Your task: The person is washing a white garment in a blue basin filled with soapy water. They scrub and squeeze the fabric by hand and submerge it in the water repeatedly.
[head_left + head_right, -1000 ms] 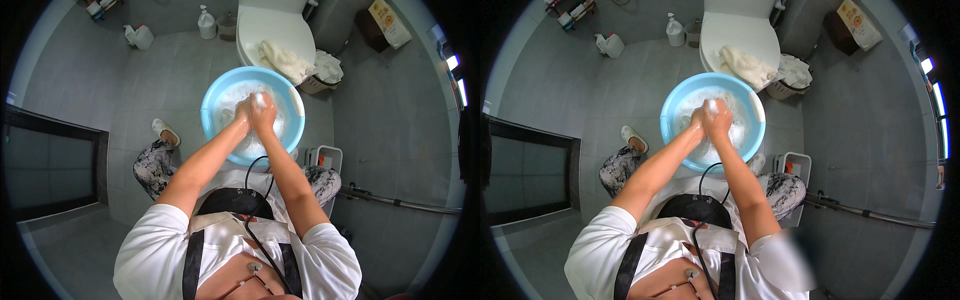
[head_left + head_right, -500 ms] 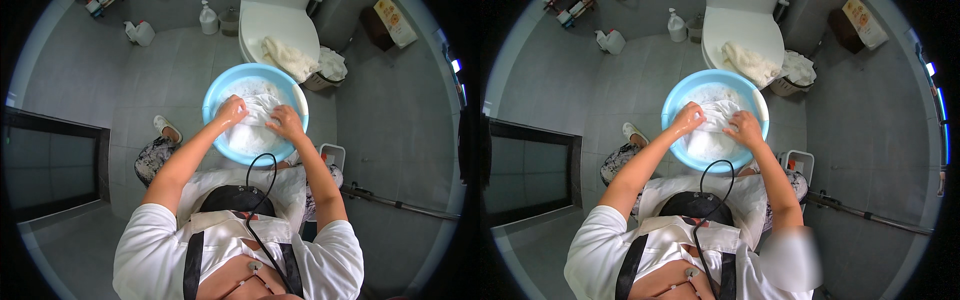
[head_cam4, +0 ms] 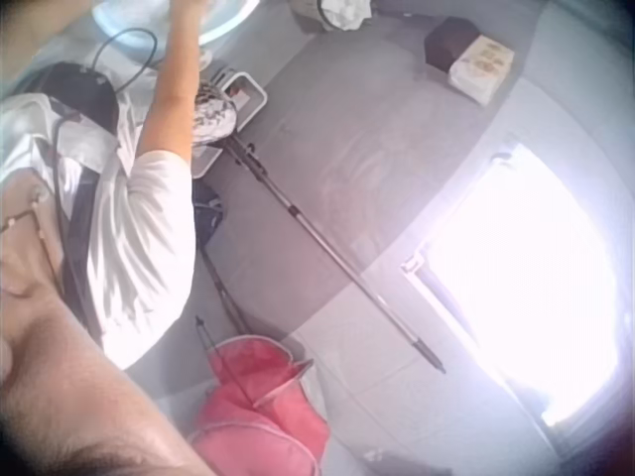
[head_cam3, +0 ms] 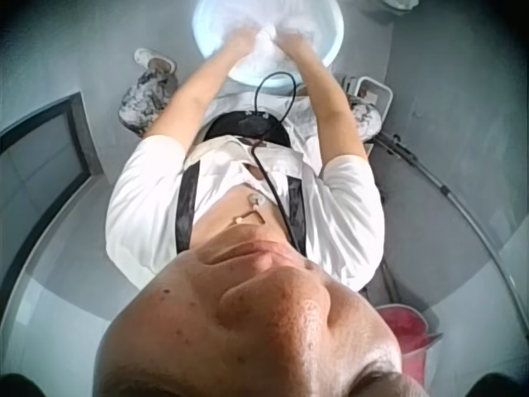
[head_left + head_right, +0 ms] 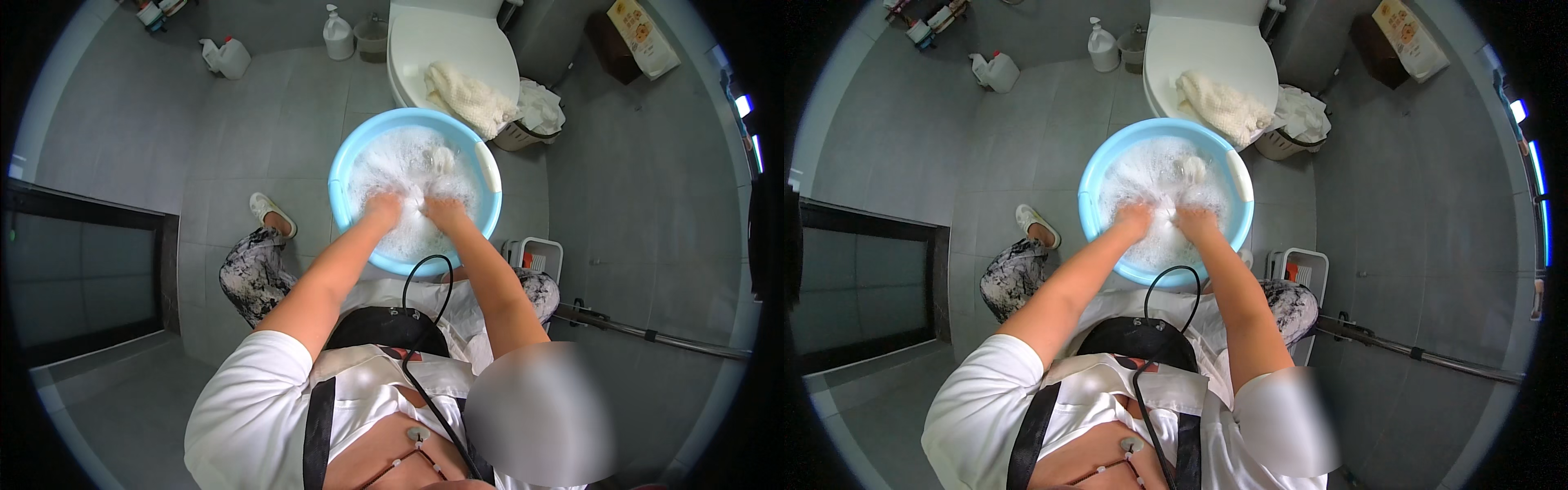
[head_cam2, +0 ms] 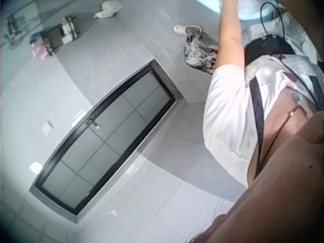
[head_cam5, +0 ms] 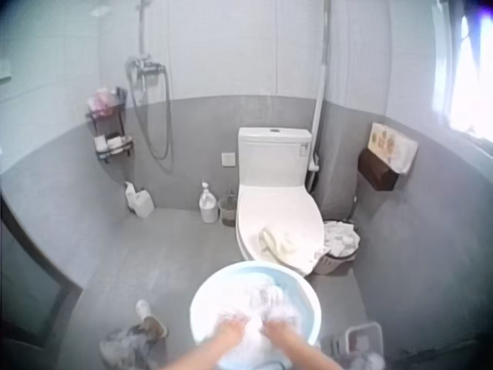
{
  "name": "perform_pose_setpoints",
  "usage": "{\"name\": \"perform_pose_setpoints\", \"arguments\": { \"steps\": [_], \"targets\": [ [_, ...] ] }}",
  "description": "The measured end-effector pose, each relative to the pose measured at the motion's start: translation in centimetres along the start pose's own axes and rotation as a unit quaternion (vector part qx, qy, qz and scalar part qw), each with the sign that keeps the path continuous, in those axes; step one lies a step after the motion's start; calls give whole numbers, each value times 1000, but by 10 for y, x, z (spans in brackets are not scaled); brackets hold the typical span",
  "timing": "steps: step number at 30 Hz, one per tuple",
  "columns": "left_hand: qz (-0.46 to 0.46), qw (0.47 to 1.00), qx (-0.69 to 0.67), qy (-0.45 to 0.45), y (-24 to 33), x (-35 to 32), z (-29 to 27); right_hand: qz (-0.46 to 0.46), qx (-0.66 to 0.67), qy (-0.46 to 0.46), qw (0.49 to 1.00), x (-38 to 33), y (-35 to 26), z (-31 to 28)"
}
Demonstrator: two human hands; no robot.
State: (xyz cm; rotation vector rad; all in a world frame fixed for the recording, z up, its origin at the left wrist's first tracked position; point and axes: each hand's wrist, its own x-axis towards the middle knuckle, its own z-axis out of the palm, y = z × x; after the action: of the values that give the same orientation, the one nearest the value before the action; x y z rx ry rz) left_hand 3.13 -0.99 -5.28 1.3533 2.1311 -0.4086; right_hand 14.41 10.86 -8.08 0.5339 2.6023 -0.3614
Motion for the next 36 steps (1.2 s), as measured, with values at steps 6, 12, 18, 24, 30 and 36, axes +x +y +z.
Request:
{"name": "perform_pose_setpoints", "arguments": {
  "steps": [6, 12, 18, 24, 30, 36],
  "targets": [
    [-2, 993, -92, 71, -9, -18, -19, -4, -46, 59, 997, -4, 3, -25],
    [50, 895, -405, 179, -40, 7, 6, -14, 267, 130, 955, -18, 2, -98],
    [135, 533, -835, 19, -43, 2, -19, -83, 749, 86, 652, -31, 7, -105],
    [111, 199, -974, 4, -9, -25, -58, -3, 849, 213, 484, -27, -12, -90],
    [100, 207, -973, 10, -8, 1, -44, -77, 383, 489, 780, -51, -91, -87],
    [-19, 259, -965, 32, 14, 14, -36, 40, 345, 488, 801, -37, -81, -92]
  ]
}}
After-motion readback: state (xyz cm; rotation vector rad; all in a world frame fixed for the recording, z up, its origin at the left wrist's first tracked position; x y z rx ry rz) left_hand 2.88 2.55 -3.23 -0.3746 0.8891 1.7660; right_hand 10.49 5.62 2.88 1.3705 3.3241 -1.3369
